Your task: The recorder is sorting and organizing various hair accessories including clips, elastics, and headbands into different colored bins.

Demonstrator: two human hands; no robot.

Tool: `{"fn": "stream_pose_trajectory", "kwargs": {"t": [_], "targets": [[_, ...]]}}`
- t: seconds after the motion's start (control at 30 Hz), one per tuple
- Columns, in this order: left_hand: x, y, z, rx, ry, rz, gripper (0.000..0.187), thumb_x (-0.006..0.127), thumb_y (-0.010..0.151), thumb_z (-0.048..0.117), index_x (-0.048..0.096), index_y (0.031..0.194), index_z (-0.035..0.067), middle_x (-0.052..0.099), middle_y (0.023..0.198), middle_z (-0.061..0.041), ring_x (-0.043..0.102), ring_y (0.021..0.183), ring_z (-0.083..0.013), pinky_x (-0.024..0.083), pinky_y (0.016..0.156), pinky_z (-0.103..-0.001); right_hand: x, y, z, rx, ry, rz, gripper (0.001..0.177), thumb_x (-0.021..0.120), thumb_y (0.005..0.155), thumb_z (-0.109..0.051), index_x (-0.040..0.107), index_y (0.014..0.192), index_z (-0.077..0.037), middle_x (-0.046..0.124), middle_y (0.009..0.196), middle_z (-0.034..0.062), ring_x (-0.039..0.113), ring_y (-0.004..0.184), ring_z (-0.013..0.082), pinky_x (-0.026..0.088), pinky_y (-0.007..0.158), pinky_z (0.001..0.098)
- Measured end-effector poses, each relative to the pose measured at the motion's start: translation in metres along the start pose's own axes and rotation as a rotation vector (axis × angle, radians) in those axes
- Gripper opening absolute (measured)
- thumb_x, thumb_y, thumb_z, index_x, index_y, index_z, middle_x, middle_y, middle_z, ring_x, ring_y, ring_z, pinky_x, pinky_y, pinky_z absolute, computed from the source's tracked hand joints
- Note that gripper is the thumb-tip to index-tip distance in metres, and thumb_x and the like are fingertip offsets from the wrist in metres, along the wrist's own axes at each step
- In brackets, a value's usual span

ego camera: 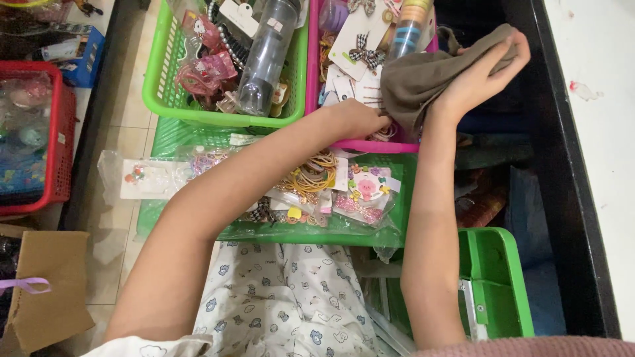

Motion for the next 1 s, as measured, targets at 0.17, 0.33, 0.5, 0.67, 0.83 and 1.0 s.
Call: {"fn": "stream_pose_trajectory", "kwargs": {"t": [0.17,0.33,0.5,0.67,0.83,1.0], "targets": [[-0.038,-0.027,0.008,-0.103,0.023,0.014,0.035,0.066,0.092,0.036,0.064,0.117,0.012,0.073,0.102,-0.017,0.071,0.093,-0.0377,0.056,0.075,-0.051,-0.001,-0.001,-0.010,0.058,0.055,0.007,0.026,0.053,0.113,-0.023,0.054,0.131,-0.005,0.064,0.110,0.0106,0.063,0.074,0.0197,0.056,0.069,0.0340],[-0.038,-0.029,-0.020,-0.191,-0.416,0.167,0.046,0.072,0.089,0.050,0.064,0.108,0.009,0.074,0.092,-0.012,0.072,0.083,-0.0271,0.056,0.071,-0.043,-0.015,0.002,0.020,0.207,0.170,0.072,0.029,0.053,0.112,-0.024,0.053,0.133,-0.004,0.062,0.104,0.0118,0.062,0.078,0.0207,0.057,0.070,0.0354],[-0.075,-0.060,-0.014,-0.343,-1.225,0.240,0.045,0.065,0.088,0.048,0.065,0.117,0.013,0.071,0.093,0.004,0.057,0.073,-0.0054,0.047,0.059,-0.024,-0.019,0.002,0.021,0.200,0.082,0.101,0.032,0.053,0.113,-0.027,0.054,0.135,-0.005,0.065,0.110,0.0112,0.063,0.081,0.0193,0.058,0.073,0.0358],[-0.080,-0.080,-0.019,-0.354,-1.496,0.323,0.048,0.064,0.092,0.053,0.066,0.123,0.016,0.059,0.094,0.009,0.046,0.073,-0.0028,0.044,0.063,-0.019,-0.021,0.002,0.021,0.222,0.138,0.083,0.033,0.050,0.112,-0.028,0.054,0.135,-0.005,0.065,0.108,0.0130,0.064,0.081,0.0209,0.058,0.073,0.0368],[-0.086,-0.085,-0.014,-0.298,-1.585,0.377,0.045,0.061,0.098,0.053,0.066,0.124,0.016,0.056,0.092,0.010,0.043,0.072,-0.0024,0.043,0.065,-0.019,-0.012,-0.001,0.012,0.233,0.187,0.021,0.033,0.048,0.113,-0.029,0.053,0.135,-0.005,0.063,0.106,0.0127,0.063,0.079,0.0220,0.057,0.073,0.0372],[-0.081,-0.082,-0.012,-0.190,-1.528,0.375,0.042,0.060,0.100,0.049,0.066,0.121,0.013,0.057,0.089,0.008,0.044,0.070,-0.0026,0.040,0.061,-0.020,-0.010,-0.004,0.007,0.263,0.201,0.007,0.032,0.049,0.112,-0.029,0.052,0.135,-0.006,0.063,0.105,0.0130,0.063,0.081,0.0219,0.058,0.074,0.0376]]}}
Point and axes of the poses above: each hand's wrist, its own y-axis towards the middle knuckle, its own x-axis out of the palm, z = x × y, the point moved 5 cm from there along y, towards the middle knuckle
